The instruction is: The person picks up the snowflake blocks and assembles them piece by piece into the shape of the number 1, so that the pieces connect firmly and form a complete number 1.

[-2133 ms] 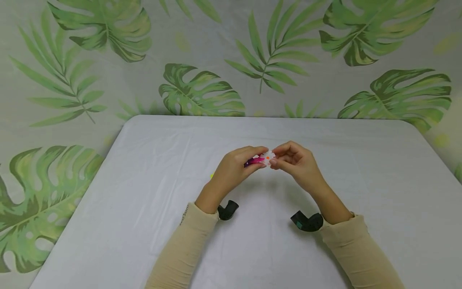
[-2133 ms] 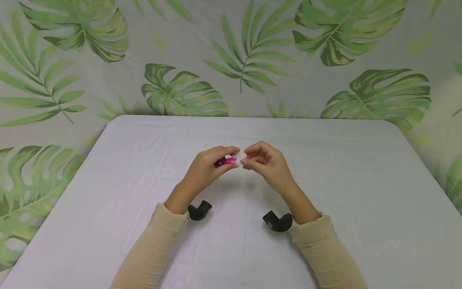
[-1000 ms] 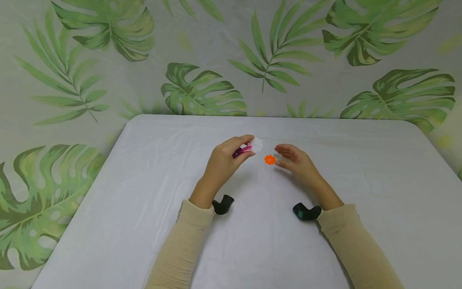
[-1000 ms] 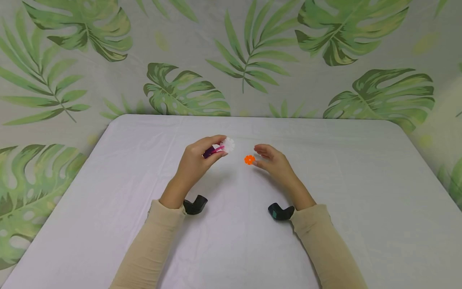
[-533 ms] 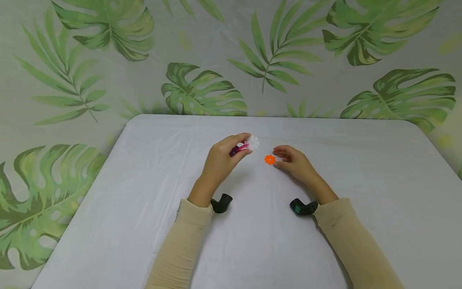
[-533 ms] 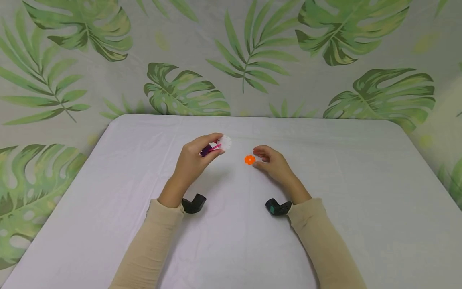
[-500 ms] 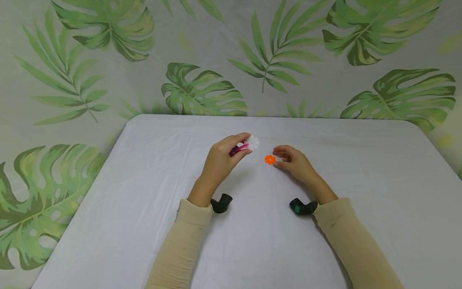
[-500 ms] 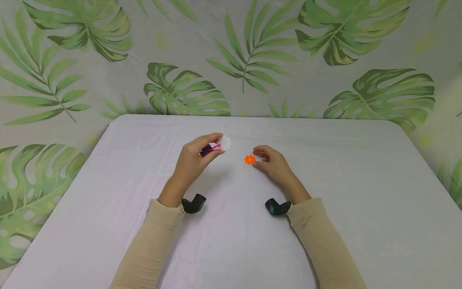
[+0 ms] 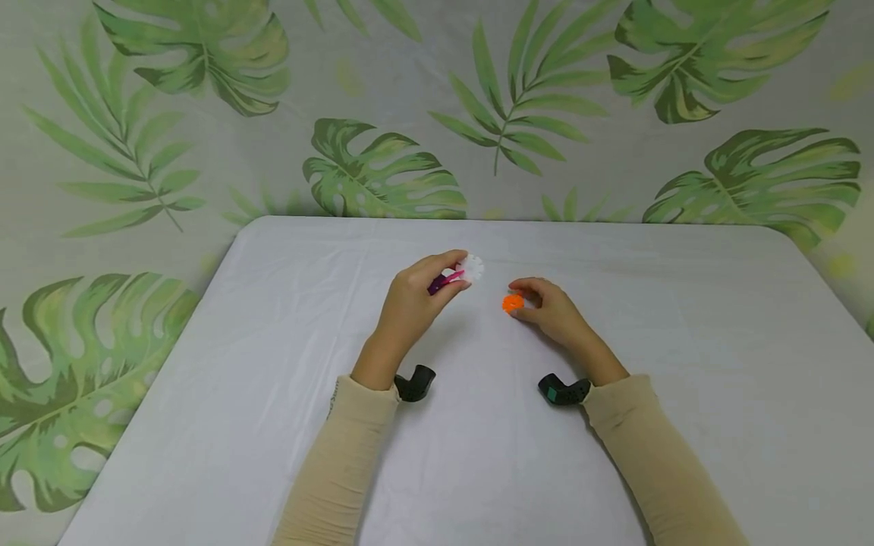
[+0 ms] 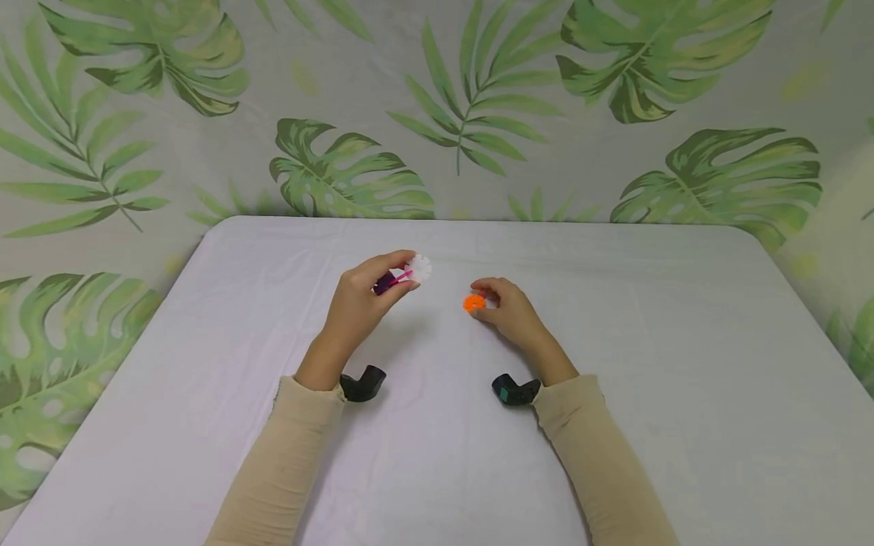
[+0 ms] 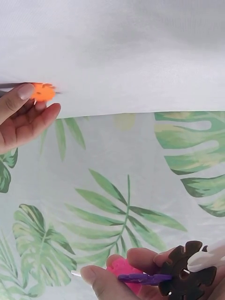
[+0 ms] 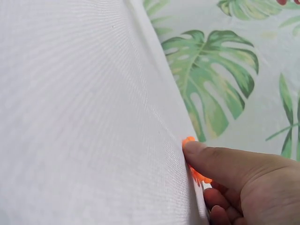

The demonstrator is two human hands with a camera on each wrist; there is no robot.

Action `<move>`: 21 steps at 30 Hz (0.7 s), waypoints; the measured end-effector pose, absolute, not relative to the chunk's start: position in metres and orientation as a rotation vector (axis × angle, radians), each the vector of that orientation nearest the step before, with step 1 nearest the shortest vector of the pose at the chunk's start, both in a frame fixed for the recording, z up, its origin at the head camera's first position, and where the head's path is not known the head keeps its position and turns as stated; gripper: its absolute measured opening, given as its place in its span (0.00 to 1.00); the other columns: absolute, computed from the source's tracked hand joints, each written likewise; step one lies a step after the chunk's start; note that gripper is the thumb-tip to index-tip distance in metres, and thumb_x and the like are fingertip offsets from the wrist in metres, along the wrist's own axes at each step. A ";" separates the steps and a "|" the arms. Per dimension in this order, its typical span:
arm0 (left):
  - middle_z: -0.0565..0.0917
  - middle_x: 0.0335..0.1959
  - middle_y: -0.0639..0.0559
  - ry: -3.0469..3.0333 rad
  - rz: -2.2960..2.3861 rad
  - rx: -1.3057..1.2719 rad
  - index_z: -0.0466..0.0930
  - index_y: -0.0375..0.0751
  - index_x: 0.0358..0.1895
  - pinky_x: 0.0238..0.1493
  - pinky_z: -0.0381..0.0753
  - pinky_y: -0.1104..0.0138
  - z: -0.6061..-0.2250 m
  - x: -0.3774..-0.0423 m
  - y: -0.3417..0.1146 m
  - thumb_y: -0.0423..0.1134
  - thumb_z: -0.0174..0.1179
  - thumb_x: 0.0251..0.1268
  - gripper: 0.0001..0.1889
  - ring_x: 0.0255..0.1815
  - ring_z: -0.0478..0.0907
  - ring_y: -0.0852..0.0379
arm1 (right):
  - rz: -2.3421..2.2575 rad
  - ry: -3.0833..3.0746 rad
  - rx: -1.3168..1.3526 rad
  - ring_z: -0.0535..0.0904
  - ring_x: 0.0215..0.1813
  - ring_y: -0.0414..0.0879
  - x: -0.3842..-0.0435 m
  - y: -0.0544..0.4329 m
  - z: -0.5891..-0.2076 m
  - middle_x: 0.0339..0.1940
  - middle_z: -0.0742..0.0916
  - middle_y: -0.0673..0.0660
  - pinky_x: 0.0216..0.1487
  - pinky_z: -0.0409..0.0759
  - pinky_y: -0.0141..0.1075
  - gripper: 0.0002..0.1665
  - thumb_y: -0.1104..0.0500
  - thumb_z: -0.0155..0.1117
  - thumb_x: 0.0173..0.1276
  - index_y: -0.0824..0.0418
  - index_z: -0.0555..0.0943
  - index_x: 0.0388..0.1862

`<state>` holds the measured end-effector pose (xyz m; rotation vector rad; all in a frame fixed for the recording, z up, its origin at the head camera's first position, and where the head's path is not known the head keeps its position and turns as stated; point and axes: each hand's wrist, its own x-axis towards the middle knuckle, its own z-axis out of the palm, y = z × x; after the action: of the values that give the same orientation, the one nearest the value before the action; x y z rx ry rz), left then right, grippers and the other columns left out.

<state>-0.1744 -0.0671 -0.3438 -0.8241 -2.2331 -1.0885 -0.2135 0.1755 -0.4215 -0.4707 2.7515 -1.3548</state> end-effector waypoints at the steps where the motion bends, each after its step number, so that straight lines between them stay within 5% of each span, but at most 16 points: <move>1: 0.81 0.38 0.48 -2.234 -1.090 -0.823 0.78 0.37 0.49 0.46 0.73 0.74 -0.344 -0.174 -0.067 0.36 0.65 0.52 0.19 0.41 0.77 0.58 | -1.340 2.775 -0.478 0.69 0.43 0.50 -0.213 0.176 -0.421 0.43 0.77 0.58 0.45 0.67 0.40 0.22 0.63 0.67 0.56 0.62 0.75 0.51; 13: 0.82 0.38 0.48 -2.211 -1.094 -0.847 0.78 0.36 0.49 0.44 0.73 0.75 -0.344 -0.174 -0.067 0.36 0.65 0.52 0.19 0.40 0.77 0.58 | -1.535 2.779 -0.461 0.76 0.39 0.48 -0.208 0.181 -0.416 0.42 0.79 0.56 0.42 0.75 0.36 0.19 0.66 0.65 0.57 0.59 0.77 0.49; 21: 0.82 0.38 0.48 -2.201 -1.103 -0.864 0.78 0.36 0.49 0.43 0.73 0.76 -0.346 -0.176 -0.066 0.36 0.65 0.52 0.19 0.40 0.77 0.57 | -1.993 2.534 -0.586 0.78 0.30 0.53 -0.198 0.177 -0.385 0.37 0.77 0.66 0.32 0.78 0.30 0.19 0.75 0.57 0.59 0.73 0.71 0.51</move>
<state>-0.1759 -0.0663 -0.3460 -0.8638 -2.2005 -1.1030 -0.1985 0.1768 -0.3855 -0.5856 2.5341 -1.9928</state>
